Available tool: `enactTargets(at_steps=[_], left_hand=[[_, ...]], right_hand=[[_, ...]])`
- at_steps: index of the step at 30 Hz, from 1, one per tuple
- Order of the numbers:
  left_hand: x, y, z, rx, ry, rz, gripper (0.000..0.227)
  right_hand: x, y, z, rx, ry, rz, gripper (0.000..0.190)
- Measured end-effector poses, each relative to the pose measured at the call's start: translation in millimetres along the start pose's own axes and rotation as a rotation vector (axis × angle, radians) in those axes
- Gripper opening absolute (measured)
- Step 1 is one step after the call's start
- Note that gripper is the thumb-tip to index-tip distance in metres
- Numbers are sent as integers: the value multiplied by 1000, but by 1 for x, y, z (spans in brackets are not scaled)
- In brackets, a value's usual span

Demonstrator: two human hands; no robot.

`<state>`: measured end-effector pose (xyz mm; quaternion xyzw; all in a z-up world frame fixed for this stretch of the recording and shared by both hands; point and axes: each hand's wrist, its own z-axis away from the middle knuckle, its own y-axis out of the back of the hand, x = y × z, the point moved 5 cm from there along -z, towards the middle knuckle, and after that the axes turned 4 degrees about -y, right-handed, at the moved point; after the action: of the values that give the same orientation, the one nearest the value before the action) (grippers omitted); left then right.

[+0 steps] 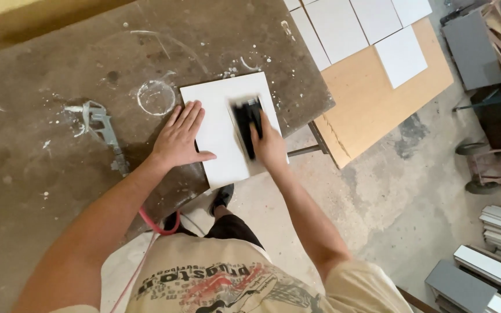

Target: The person sands the surface of a white square tile using a sanding block and then smooths the edges with a handheld tool. They place the finished tile on a table with other tiles, pick up another tile, and repeat the sanding and smoothing process.

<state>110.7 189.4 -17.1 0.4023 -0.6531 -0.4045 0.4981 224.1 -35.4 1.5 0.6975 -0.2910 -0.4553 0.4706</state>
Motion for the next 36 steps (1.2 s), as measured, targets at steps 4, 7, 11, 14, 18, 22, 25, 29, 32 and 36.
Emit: enactTargets(at_steps=[4, 7, 11, 14, 18, 22, 25, 29, 32, 36], left_hand=[[-5, -3, -2, 24, -1, 6, 131], [-4, -12, -2, 28, -23, 10, 132], [-2, -10, 4, 69, -30, 17, 131], [-2, -7, -1, 78, -17, 14, 132], [0, -9, 1, 78, -8, 6, 132], [-3, -6, 0, 147, -29, 36, 131], [-1, -3, 3, 173, -20, 64, 131], [1, -8, 4, 186, -34, 1, 131], [-9, -6, -1, 212, -31, -9, 131], [-3, -6, 3, 167, -17, 52, 132]], right_hand=[[33, 37, 72, -36, -53, 135, 55], [27, 13, 1, 121, -17, 164, 47], [28, -18, -71, 25, -6, 26, 50], [27, 36, 0, 7, 32, 54, 49], [46, 62, 60, -77, -9, 39, 48], [32, -9, -77, -41, 21, -76, 48], [28, -8, -84, 3, 61, -32, 48], [41, 49, 25, -68, 46, -41, 45], [52, 25, 2, -55, 58, -43, 47], [33, -25, -112, 71, 139, -22, 44]])
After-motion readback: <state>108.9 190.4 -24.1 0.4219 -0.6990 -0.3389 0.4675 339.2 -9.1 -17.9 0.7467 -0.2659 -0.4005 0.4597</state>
